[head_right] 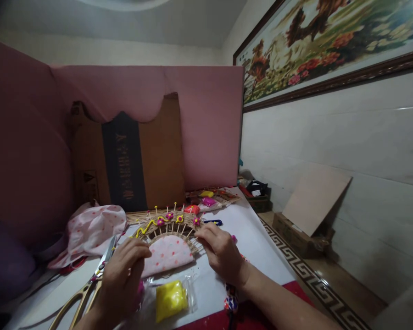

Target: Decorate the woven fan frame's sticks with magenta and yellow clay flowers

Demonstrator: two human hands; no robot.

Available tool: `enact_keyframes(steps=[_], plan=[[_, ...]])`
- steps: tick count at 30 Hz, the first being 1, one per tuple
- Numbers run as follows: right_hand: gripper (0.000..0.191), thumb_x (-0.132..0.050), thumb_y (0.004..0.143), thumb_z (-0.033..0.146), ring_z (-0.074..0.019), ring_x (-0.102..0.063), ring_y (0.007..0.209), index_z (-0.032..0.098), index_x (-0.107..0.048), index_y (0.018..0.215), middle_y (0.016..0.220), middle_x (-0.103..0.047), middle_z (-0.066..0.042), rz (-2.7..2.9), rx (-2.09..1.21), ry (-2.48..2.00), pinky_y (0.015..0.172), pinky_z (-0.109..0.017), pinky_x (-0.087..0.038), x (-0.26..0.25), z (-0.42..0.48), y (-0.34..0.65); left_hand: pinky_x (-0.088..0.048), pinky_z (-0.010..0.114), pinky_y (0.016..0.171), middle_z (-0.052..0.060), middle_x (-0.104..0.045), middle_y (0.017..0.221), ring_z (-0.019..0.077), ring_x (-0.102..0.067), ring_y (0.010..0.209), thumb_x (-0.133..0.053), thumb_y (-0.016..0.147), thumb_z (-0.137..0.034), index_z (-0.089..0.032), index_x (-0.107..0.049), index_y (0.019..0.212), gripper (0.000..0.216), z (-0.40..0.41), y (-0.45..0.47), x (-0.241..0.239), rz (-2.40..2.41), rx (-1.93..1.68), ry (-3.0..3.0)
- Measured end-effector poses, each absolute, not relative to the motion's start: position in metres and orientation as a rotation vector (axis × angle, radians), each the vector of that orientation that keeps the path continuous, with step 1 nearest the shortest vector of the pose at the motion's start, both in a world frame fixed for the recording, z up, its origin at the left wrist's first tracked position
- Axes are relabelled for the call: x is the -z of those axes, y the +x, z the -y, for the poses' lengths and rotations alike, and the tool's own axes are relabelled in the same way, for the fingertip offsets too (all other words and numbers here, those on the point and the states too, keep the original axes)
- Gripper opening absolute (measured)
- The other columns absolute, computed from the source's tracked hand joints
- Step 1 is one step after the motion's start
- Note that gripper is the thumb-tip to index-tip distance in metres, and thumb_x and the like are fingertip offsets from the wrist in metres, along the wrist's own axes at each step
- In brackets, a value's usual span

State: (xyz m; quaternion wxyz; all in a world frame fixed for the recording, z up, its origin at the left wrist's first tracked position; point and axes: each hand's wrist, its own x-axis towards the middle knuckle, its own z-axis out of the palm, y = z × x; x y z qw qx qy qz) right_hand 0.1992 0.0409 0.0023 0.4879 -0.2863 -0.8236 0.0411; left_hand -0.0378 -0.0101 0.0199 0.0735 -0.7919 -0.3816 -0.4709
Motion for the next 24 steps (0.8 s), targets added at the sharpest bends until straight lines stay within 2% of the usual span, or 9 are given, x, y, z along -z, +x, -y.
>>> enact_keyframes(steps=[5, 9, 13, 15, 18, 20, 24], plan=[[0.020, -0.052, 0.088, 0.026, -0.0117, -0.051, 0.051, 0.018, -0.057, 0.070, 0.057, -0.056, 0.000, 2.028, -0.063, -0.736, 0.051, -0.022, -0.038, 0.000, -0.038, 0.201, -0.041, 0.030, 0.064, 0.003, -0.053, 0.073, 0.0171, -0.050, 0.071, -0.040, 0.086, -0.013, -0.019, -0.048, 0.077, 0.014, 0.009, -0.051, -0.028, 1.301, 1.445, -2.286], [0.010, -0.050, 0.087, 0.018, -0.0143, -0.056, 0.060, 0.019, -0.058, 0.081, 0.067, -0.060, -0.002, 1.997, -0.085, -0.739, 0.058, -0.025, -0.044, 0.001, -0.038, 0.202, -0.040, 0.028, 0.062, 0.001, -0.050, 0.066, 0.0154, -0.049, 0.066, -0.038, 0.088, -0.016, -0.020, -0.046, 0.068, 0.022, 0.009, -0.047, -0.025, 1.399, 1.448, -2.240], [0.020, -0.042, 0.088, 0.011, -0.0183, -0.060, 0.085, 0.020, -0.056, 0.100, 0.090, -0.064, -0.008, 1.998, -0.124, -0.657, 0.073, -0.031, -0.049, 0.002, -0.040, 0.203, -0.038, 0.028, 0.059, 0.000, -0.047, 0.062, 0.0150, -0.046, 0.063, -0.037, 0.090, -0.020, -0.021, -0.044, 0.062, 0.029, 0.006, -0.048, -0.019, 1.461, 1.476, -2.227], [0.020, -0.042, 0.089, 0.012, -0.0175, -0.062, 0.080, 0.020, -0.056, 0.101, 0.087, -0.065, -0.007, 1.977, -0.122, -0.671, 0.069, -0.029, -0.049, 0.001, -0.041, 0.205, -0.037, 0.029, 0.060, 0.000, -0.046, 0.062, 0.0149, -0.045, 0.062, -0.037, 0.090, -0.021, -0.020, -0.044, 0.061, 0.030, 0.004, -0.051, -0.017, 1.479, 1.486, -2.232], [0.011, -0.047, 0.089, 0.017, -0.0144, -0.060, 0.061, 0.020, -0.058, 0.089, 0.072, -0.064, -0.003, 1.957, -0.116, -0.734, 0.057, -0.025, -0.046, 0.001, -0.041, 0.207, -0.037, 0.029, 0.060, 0.000, -0.046, 0.062, 0.0147, -0.045, 0.062, -0.039, 0.090, -0.021, -0.020, -0.045, 0.061, 0.030, 0.001, -0.055, -0.013, 1.522, 1.473, -2.246], [0.008, -0.051, 0.087, 0.020, -0.0133, -0.057, 0.056, 0.019, -0.058, 0.082, 0.066, -0.062, -0.002, 1.958, -0.111, -0.776, 0.055, -0.024, -0.045, 0.002, -0.040, 0.208, -0.037, 0.028, 0.060, 0.000, -0.047, 0.063, 0.0145, -0.045, 0.062, -0.039, 0.090, -0.019, -0.020, -0.045, 0.063, 0.027, 0.000, -0.055, -0.012, 1.533, 1.465, -2.237], [0.009, -0.050, 0.086, 0.016, -0.0156, -0.059, 0.067, 0.019, -0.058, 0.087, 0.073, -0.062, -0.004, 1.955, -0.121, -0.741, 0.062, -0.027, -0.048, 0.004, -0.038, 0.205, -0.038, 0.027, 0.060, -0.001, -0.049, 0.068, 0.0146, -0.046, 0.064, -0.041, 0.087, -0.013, -0.020, -0.048, 0.076, 0.014, 0.000, -0.050, -0.011, 1.469, 1.487, -2.166]])
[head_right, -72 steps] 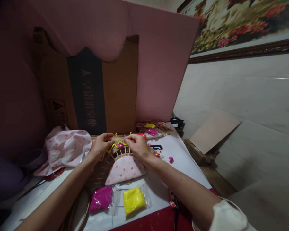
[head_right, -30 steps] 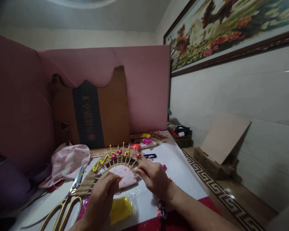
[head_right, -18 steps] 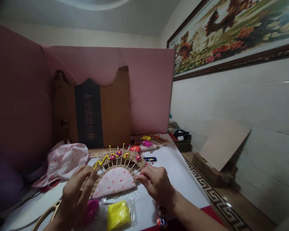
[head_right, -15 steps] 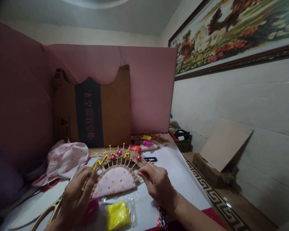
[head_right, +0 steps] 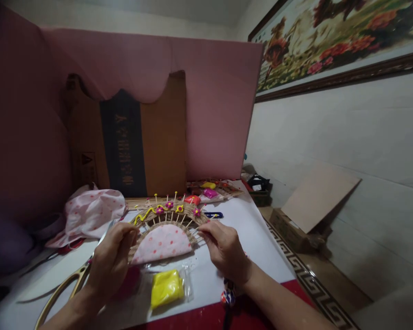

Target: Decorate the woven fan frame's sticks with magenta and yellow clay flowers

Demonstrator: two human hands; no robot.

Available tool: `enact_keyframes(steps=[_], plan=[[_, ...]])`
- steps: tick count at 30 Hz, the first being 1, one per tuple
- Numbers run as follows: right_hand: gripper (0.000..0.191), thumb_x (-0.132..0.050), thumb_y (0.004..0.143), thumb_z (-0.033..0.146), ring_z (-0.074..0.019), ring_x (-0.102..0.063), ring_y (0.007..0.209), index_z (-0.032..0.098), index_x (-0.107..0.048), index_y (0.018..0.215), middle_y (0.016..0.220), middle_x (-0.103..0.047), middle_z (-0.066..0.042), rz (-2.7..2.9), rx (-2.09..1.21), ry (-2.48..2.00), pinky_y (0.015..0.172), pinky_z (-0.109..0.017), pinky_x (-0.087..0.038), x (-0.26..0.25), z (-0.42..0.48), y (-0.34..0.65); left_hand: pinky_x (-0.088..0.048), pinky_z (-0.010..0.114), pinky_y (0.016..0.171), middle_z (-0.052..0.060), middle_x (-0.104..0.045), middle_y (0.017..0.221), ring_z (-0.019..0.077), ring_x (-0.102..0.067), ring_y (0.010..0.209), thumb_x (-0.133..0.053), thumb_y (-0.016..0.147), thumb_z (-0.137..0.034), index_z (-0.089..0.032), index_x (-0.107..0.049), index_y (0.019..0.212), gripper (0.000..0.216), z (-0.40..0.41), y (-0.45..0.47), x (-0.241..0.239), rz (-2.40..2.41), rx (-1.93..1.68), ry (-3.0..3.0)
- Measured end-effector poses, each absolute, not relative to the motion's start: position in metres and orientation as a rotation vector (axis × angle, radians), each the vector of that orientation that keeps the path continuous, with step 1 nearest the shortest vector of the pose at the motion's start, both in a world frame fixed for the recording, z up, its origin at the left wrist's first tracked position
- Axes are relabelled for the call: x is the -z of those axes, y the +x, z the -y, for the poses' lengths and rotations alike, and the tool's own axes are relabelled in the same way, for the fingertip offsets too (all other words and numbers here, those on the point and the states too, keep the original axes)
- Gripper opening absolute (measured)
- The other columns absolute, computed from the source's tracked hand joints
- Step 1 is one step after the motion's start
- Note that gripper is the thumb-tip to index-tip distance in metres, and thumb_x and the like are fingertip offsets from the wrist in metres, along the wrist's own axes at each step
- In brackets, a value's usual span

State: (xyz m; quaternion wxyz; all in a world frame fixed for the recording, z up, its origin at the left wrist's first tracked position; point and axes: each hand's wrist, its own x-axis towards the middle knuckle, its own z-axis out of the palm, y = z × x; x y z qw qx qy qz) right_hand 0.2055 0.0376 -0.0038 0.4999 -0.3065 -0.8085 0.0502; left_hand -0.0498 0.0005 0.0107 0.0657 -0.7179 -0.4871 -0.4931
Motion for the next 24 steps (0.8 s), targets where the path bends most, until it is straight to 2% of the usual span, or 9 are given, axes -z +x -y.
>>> enact_keyframes(steps=[4, 7, 11, 15, 19, 24], plan=[[0.022, -0.041, 0.088, 0.011, -0.0171, -0.061, 0.080, 0.020, -0.058, 0.100, 0.086, -0.064, -0.007, 1.961, -0.169, -0.698, 0.067, -0.029, -0.050, 0.005, -0.037, 0.203, -0.041, 0.030, 0.070, 0.002, -0.055, 0.080, 0.0168, -0.051, 0.078, -0.040, 0.085, -0.007, -0.019, -0.050, 0.083, 0.017, -0.002, -0.048, -0.012, 1.373, 1.445, -2.186], [0.014, -0.048, 0.087, 0.017, -0.0161, -0.062, 0.074, 0.019, -0.060, 0.095, 0.082, -0.065, -0.006, 1.934, -0.218, -0.779, 0.065, -0.028, -0.049, 0.005, -0.036, 0.205, -0.042, 0.033, 0.073, 0.003, -0.057, 0.083, 0.0187, -0.052, 0.081, -0.045, 0.085, -0.012, -0.019, -0.053, 0.088, 0.011, -0.005, -0.055, -0.015, 1.392, 1.408, -2.119], [0.014, -0.048, 0.088, 0.021, -0.0146, -0.061, 0.065, 0.018, -0.062, 0.085, 0.074, -0.065, -0.004, 1.928, -0.253, -0.797, 0.061, -0.026, -0.047, 0.002, -0.034, 0.207, -0.042, 0.034, 0.073, 0.004, -0.058, 0.083, 0.0195, -0.054, 0.080, -0.053, 0.083, -0.018, -0.019, -0.056, 0.091, 0.009, -0.011, -0.068, -0.019, 1.459, 1.462, -1.976], [0.016, -0.046, 0.088, 0.017, -0.0164, -0.060, 0.076, 0.019, -0.061, 0.094, 0.083, -0.064, -0.006, 1.870, -0.252, -0.782, 0.068, -0.029, -0.049, 0.000, -0.034, 0.205, -0.043, 0.033, 0.072, 0.004, -0.058, 0.082, 0.0188, -0.055, 0.078, -0.053, 0.082, -0.017, -0.019, -0.056, 0.089, 0.008, -0.008, -0.063, -0.020, 1.453, 1.453, -2.088], [0.021, -0.044, 0.085, 0.012, -0.0175, -0.059, 0.081, 0.019, -0.060, 0.096, 0.086, -0.063, -0.006, 1.890, -0.241, -0.727, 0.069, -0.030, -0.049, 0.002, -0.037, 0.202, -0.043, 0.033, 0.066, 0.004, -0.059, 0.074, 0.0187, -0.053, 0.075, -0.049, 0.082, -0.012, -0.019, -0.058, 0.085, 0.011, 0.006, -0.040, -0.014, 1.279, 1.251, -2.403], [0.005, -0.056, 0.083, 0.019, -0.0146, -0.056, 0.062, 0.018, -0.060, 0.085, 0.072, -0.061, -0.003, 1.901, -0.252, -0.781, 0.057, -0.027, -0.046, 0.003, -0.035, 0.202, -0.041, 0.033, 0.062, 0.003, -0.060, 0.065, 0.0181, -0.050, 0.068, -0.048, 0.081, -0.008, -0.017, -0.060, 0.080, 0.015, 0.018, -0.020, -0.003, 1.088, 1.082, -2.638]])
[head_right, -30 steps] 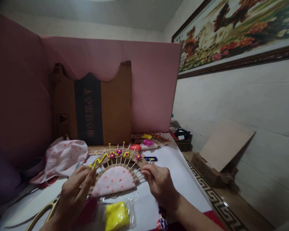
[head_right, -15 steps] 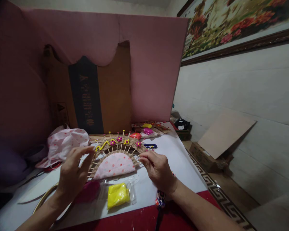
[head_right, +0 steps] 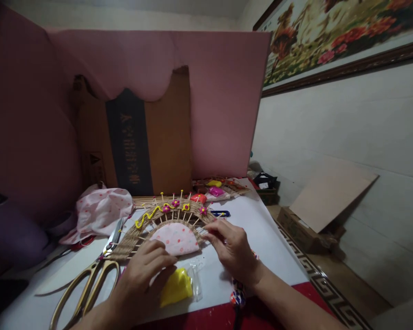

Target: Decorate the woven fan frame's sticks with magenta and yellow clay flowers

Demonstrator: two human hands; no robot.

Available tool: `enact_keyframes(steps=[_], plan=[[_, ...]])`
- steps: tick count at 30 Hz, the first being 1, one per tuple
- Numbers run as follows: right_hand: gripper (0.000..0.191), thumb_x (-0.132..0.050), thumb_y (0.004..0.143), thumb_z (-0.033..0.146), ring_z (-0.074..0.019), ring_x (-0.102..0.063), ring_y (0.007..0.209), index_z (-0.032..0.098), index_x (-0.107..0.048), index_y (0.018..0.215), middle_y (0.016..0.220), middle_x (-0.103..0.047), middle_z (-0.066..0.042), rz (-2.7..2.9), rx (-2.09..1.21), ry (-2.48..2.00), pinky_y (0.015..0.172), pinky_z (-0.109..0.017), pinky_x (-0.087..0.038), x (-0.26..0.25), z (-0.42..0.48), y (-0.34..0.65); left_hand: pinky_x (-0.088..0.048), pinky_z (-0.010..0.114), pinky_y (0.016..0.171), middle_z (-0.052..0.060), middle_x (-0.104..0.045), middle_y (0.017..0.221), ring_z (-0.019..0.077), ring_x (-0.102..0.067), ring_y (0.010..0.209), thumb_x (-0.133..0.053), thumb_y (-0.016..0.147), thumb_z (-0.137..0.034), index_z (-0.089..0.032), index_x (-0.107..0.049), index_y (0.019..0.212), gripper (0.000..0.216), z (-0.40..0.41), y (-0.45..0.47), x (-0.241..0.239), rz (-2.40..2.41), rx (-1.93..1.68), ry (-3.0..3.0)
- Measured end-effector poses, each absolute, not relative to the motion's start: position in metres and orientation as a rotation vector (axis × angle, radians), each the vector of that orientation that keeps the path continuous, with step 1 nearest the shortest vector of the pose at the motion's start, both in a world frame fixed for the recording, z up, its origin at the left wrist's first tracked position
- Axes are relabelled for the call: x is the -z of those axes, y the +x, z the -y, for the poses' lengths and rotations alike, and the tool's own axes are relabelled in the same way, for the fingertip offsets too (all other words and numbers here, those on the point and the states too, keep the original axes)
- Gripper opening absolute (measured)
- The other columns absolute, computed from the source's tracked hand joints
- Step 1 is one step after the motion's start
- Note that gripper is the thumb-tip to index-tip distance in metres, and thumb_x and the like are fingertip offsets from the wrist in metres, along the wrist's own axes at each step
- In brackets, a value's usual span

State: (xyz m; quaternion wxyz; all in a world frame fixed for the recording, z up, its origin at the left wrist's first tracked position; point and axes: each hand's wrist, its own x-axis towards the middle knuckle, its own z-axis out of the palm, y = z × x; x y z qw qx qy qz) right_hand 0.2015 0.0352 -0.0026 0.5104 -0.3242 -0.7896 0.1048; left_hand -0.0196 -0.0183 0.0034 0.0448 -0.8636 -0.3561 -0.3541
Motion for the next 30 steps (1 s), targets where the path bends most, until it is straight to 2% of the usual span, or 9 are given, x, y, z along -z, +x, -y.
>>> enact_keyframes(steps=[4, 8, 10, 13, 17, 20, 23, 27, 30], plan=[[0.009, -0.060, 0.081, 0.024, -0.0136, -0.052, 0.056, 0.019, -0.060, 0.073, 0.063, -0.058, -0.001, 1.916, -0.244, -0.793, 0.052, -0.025, -0.044, -0.001, -0.031, 0.200, -0.041, 0.033, 0.061, 0.004, -0.061, 0.063, 0.0181, -0.051, 0.067, -0.048, 0.082, -0.011, -0.016, -0.061, 0.081, 0.014, 0.023, -0.015, -0.002, 1.068, 1.046, -2.649], [0.014, -0.051, 0.086, 0.018, -0.0171, -0.060, 0.075, 0.020, -0.063, 0.091, 0.081, -0.063, -0.006, 1.890, -0.211, -0.710, 0.063, -0.028, -0.050, -0.001, -0.030, 0.198, -0.042, 0.034, 0.064, 0.004, -0.061, 0.065, 0.0182, -0.052, 0.069, -0.047, 0.083, -0.012, -0.018, -0.062, 0.080, 0.017, 0.022, -0.021, -0.008, 1.095, 1.006, -2.587], [0.014, -0.051, 0.086, 0.018, -0.0173, -0.061, 0.077, 0.020, -0.062, 0.092, 0.085, -0.064, -0.007, 1.863, -0.202, -0.725, 0.064, -0.027, -0.050, 0.000, -0.030, 0.199, -0.042, 0.035, 0.066, 0.004, -0.062, 0.067, 0.0186, -0.053, 0.071, -0.048, 0.083, -0.013, -0.018, -0.062, 0.080, 0.016, 0.017, -0.030, -0.015, 1.146, 1.049, -2.493], [0.005, -0.057, 0.083, 0.022, -0.0151, -0.058, 0.064, 0.019, -0.060, 0.081, 0.073, -0.062, -0.004, 1.848, -0.219, -0.789, 0.057, -0.026, -0.048, 0.002, -0.028, 0.201, -0.042, 0.035, 0.069, 0.005, -0.064, 0.071, 0.0192, -0.054, 0.074, -0.050, 0.083, -0.016, -0.017, -0.061, 0.085, 0.011, 0.007, -0.051, -0.027, 1.308, 1.235, -2.232], [0.008, -0.057, 0.084, 0.025, -0.0134, -0.055, 0.055, 0.019, -0.060, 0.078, 0.066, -0.061, -0.002, 1.879, -0.238, -0.819, 0.052, -0.025, -0.044, 0.004, -0.026, 0.203, -0.043, 0.030, 0.064, 0.003, -0.062, 0.067, 0.0159, -0.054, 0.066, -0.053, 0.081, -0.022, -0.017, -0.062, 0.073, 0.013, -0.002, -0.079, -0.044, 1.485, 1.339, -2.064], [0.007, -0.053, 0.085, 0.021, -0.0164, -0.059, 0.069, 0.020, -0.060, 0.084, 0.079, -0.064, -0.005, 1.865, -0.230, -0.773, 0.061, -0.026, -0.048, 0.002, -0.026, 0.201, -0.041, 0.024, 0.056, 0.001, -0.062, 0.067, 0.0127, -0.053, 0.060, -0.053, 0.079, -0.021, -0.019, -0.063, 0.073, 0.012, 0.000, -0.092, -0.052, 1.700, 1.179, -2.455], [0.009, -0.052, 0.085, 0.019, -0.0177, -0.060, 0.076, 0.020, -0.061, 0.087, 0.082, -0.063, -0.006, 1.853, -0.246, -0.752, 0.065, -0.027, -0.048, 0.000, -0.027, 0.199, -0.042, 0.023, 0.055, 0.001, -0.064, 0.073, 0.0126, -0.055, 0.063, -0.050, 0.076, -0.015, -0.021, -0.063, 0.078, 0.015, 0.004, -0.097, -0.052, 1.843, 0.930, -2.801], [0.012, -0.054, 0.084, 0.025, -0.0159, -0.058, 0.063, 0.019, -0.062, 0.079, 0.071, -0.062, -0.004, 1.844, -0.364, -0.821, 0.058, -0.026, -0.048, 0.001, -0.026, 0.199, -0.039, 0.023, 0.052, -0.001, -0.062, 0.073, 0.0152, -0.055, 0.064, -0.060, 0.066, -0.021, -0.023, -0.062, 0.078, 0.012, 0.013, -0.092, -0.048, 1.906, 0.482, -2.865], [0.013, -0.056, 0.083, 0.029, -0.0129, -0.054, 0.054, 0.018, -0.062, 0.082, 0.064, -0.059, -0.001, 1.756, -0.618, -0.867, 0.046, -0.023, -0.045, 0.005, -0.026, 0.196, -0.036, 0.024, 0.053, 0.000, -0.061, 0.076, 0.0177, -0.054, 0.066, -0.067, 0.058, -0.026, -0.024, -0.059, 0.080, 0.023, 0.018, -0.084, -0.048, 1.959, 0.190, -2.739]])
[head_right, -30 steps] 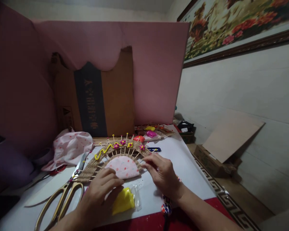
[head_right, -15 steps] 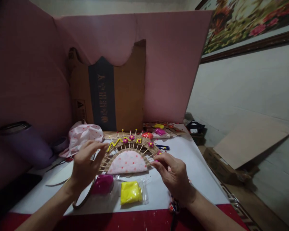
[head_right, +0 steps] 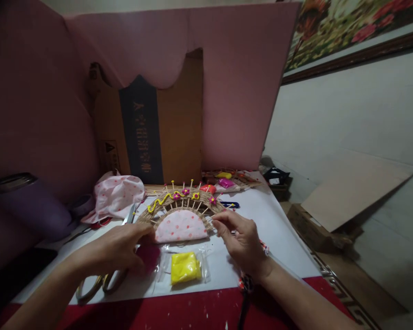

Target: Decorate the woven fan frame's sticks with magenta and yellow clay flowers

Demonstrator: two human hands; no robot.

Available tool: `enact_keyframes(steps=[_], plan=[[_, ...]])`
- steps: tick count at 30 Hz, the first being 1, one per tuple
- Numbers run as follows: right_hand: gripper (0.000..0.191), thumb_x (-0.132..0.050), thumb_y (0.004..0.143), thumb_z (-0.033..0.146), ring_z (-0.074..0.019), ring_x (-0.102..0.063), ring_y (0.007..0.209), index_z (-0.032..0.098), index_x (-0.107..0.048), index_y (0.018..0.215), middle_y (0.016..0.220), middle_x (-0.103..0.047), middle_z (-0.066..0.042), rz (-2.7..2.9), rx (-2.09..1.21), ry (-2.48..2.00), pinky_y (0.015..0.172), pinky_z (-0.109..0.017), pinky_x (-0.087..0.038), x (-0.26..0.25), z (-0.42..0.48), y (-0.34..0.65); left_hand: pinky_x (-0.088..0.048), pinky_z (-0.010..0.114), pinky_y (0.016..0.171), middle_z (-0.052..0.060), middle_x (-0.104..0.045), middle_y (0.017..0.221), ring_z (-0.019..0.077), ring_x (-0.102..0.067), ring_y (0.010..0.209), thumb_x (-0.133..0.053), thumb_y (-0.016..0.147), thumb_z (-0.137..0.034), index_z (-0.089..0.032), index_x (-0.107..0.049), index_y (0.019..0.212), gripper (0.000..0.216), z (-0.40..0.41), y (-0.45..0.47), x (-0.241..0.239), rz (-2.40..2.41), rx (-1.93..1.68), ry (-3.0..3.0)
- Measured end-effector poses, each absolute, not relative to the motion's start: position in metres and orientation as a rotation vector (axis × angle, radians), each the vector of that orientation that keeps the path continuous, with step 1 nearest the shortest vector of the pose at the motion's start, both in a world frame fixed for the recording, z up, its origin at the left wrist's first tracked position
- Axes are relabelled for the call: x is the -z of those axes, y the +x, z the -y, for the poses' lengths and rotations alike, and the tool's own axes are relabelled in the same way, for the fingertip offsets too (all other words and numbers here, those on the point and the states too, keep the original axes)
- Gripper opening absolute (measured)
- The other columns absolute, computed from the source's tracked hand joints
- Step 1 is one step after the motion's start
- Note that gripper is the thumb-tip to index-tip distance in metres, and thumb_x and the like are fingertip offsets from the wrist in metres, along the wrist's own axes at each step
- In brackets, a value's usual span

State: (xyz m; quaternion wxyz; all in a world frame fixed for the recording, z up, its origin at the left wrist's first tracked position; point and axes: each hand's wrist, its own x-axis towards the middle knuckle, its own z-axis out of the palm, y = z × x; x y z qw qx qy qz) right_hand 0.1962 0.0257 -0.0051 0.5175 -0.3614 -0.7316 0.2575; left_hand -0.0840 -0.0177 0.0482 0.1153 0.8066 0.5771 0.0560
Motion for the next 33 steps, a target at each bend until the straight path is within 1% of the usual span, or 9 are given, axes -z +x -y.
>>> enact_keyframes(steps=[3, 6, 9, 12, 15, 19, 22, 27, 33], plan=[[0.016, -0.058, 0.082, 0.032, -0.0106, -0.051, 0.049, 0.017, -0.060, 0.087, 0.061, -0.056, 0.001, 1.605, -0.860, -0.883, 0.041, -0.021, -0.043, 0.008, -0.028, 0.193, -0.036, 0.026, 0.060, 0.002, -0.061, 0.083, 0.0202, -0.054, 0.074, -0.065, 0.056, -0.026, -0.022, -0.058, 0.084, 0.029, 0.020, -0.079, -0.050, -1.726, -0.048, 2.371], [0.019, -0.057, 0.083, 0.034, -0.0064, -0.045, 0.044, 0.016, -0.058, 0.077, 0.058, -0.052, 0.003, 1.558, -0.998, -0.869, 0.039, -0.017, -0.039, 0.006, -0.028, 0.190, -0.035, 0.027, 0.063, 0.002, -0.061, 0.085, 0.0201, -0.052, 0.076, -0.060, 0.058, -0.024, -0.021, -0.058, 0.083, 0.025, 0.021, -0.078, -0.053, -1.678, -0.013, 2.322], [0.026, -0.056, 0.084, 0.038, -0.0066, -0.048, 0.045, 0.015, -0.055, 0.072, 0.061, -0.056, 0.000, 1.511, -1.215, -0.798, 0.038, -0.017, -0.040, 0.002, -0.027, 0.188, -0.037, 0.028, 0.066, 0.003, -0.059, 0.093, 0.0198, -0.052, 0.080, -0.060, 0.060, -0.025, -0.022, -0.057, 0.094, 0.034, 0.024, -0.080, -0.057, -1.594, -0.090, 2.191], [0.023, -0.059, 0.080, 0.038, -0.0094, -0.053, 0.050, 0.015, -0.056, 0.081, 0.069, -0.061, -0.003, 1.444, -1.364, -0.744, 0.037, -0.017, -0.042, 0.002, -0.025, 0.185, -0.038, 0.030, 0.073, 0.003, -0.056, 0.099, 0.0196, -0.049, 0.087, -0.061, 0.061, -0.024, -0.022, -0.056, 0.098, 0.037, 0.026, -0.079, -0.059, -1.519, -0.213, 2.165], [0.020, -0.059, 0.080, 0.034, -0.0057, -0.045, 0.044, 0.015, -0.056, 0.085, 0.067, -0.056, 0.000, 1.398, -1.425, -0.765, 0.036, -0.016, -0.037, 0.004, -0.024, 0.184, -0.037, 0.028, 0.068, 0.001, -0.054, 0.088, 0.0172, -0.047, 0.079, -0.060, 0.062, -0.021, -0.020, -0.055, 0.085, 0.024, 0.025, -0.071, -0.055, -1.518, -0.306, 2.159], [0.016, -0.047, 0.086, 0.030, -0.0042, -0.028, 0.043, 0.017, -0.054, 0.091, 0.058, -0.038, 0.007, 1.382, -1.530, -0.780, 0.037, -0.014, -0.024, -0.001, -0.017, 0.183, -0.035, 0.025, 0.060, -0.002, -0.048, 0.075, 0.0132, -0.042, 0.067, -0.054, 0.068, -0.017, -0.019, -0.049, 0.082, 0.015, 0.021, -0.055, -0.044, -1.502, -0.593, 2.029], [0.020, -0.045, 0.089, 0.036, -0.0056, -0.026, 0.045, 0.019, -0.054, 0.092, 0.057, -0.035, 0.007, 1.551, -1.439, -0.797, 0.040, -0.017, -0.021, -0.007, -0.007, 0.181, -0.036, 0.024, 0.061, -0.001, -0.050, 0.078, 0.0133, -0.044, 0.069, -0.057, 0.071, -0.020, -0.018, -0.050, 0.088, 0.018, 0.021, -0.044, -0.039, -1.417, -0.737, 1.954], [0.015, -0.050, 0.086, 0.029, -0.0101, -0.042, 0.063, 0.019, -0.060, 0.090, 0.073, -0.050, 0.001, 1.827, -1.123, -0.814, 0.058, -0.022, -0.034, -0.010, 0.007, 0.177, -0.039, 0.026, 0.068, 0.001, -0.054, 0.083, 0.0158, -0.047, 0.077, -0.060, 0.073, -0.031, -0.019, -0.054, 0.088, 0.020, 0.028, -0.030, -0.037, -1.381, -0.691, 1.866], [0.013, -0.053, 0.084, 0.027, -0.0098, -0.042, 0.056, 0.019, -0.056, 0.094, 0.061, -0.045, 0.005, 1.911, -0.993, -0.943, 0.053, -0.021, -0.034, -0.005, 0.010, 0.176, -0.036, 0.024, 0.059, -0.002, -0.049, 0.073, 0.0132, -0.044, 0.067, -0.061, 0.073, -0.032, -0.018, -0.053, 0.082, 0.018, 0.028, -0.019, -0.023, -1.401, -0.675, 1.878]])
